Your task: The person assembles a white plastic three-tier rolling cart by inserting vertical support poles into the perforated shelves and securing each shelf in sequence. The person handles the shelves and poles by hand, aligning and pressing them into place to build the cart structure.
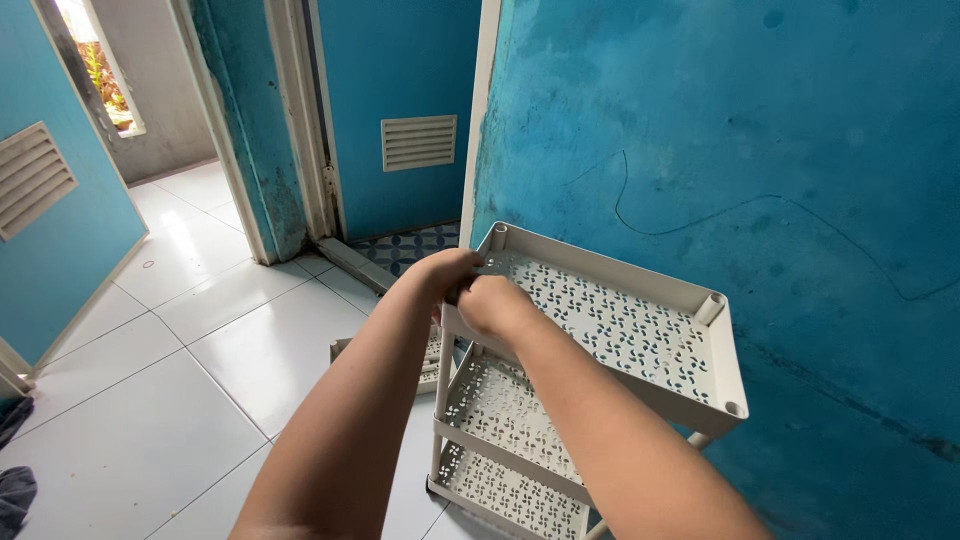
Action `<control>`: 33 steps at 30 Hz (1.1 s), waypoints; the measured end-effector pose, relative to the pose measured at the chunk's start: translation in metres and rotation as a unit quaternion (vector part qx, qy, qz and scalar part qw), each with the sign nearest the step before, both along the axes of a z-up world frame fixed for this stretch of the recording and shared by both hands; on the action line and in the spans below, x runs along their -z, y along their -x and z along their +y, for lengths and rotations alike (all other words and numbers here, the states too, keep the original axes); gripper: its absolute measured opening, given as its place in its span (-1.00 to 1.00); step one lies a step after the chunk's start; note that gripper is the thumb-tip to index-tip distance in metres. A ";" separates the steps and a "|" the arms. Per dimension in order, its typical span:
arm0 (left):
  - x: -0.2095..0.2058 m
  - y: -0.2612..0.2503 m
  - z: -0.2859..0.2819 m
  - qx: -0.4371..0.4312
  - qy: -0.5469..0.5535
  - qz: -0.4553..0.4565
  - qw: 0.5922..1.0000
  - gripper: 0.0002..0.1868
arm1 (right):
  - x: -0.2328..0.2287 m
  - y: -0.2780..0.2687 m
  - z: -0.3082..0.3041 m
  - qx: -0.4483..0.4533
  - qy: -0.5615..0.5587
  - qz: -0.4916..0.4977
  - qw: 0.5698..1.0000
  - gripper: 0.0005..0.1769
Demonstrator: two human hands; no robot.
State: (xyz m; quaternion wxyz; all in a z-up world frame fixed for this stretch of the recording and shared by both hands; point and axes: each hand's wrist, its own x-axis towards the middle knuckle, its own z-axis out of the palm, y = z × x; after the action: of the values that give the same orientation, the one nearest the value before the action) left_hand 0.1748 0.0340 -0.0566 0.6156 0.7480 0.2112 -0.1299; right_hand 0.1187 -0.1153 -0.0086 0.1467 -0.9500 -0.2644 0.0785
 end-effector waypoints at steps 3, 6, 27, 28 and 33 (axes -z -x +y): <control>0.011 -0.027 -0.010 -0.019 -0.041 -0.051 0.998 -0.30 | -0.007 0.005 -0.003 0.015 0.001 0.011 1.000 -0.45; 0.019 -0.033 -0.005 -0.014 -0.124 -0.056 0.991 -0.45 | -0.007 0.004 0.000 -0.009 0.014 -0.033 0.999 -0.47; 0.011 0.009 -0.013 -0.121 0.097 -0.149 0.977 -0.23 | 0.001 -0.003 -0.003 0.003 -0.076 -0.078 0.994 -0.56; 0.015 0.016 -0.012 -0.119 0.099 -0.144 0.977 -0.21 | 0.003 -0.006 -0.003 0.004 -0.067 -0.101 0.993 -0.56; 0.045 0.061 -0.016 -0.064 0.130 -0.262 0.954 -0.11 | 0.007 -0.024 -0.008 -0.004 -0.083 -0.259 0.962 -0.57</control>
State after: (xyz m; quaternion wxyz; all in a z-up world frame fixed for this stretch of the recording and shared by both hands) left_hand 0.1138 0.0178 -0.1017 0.7481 0.6543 0.0716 0.0838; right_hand 0.1428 -0.1238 -0.0156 0.1511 -0.9212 -0.3030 -0.1915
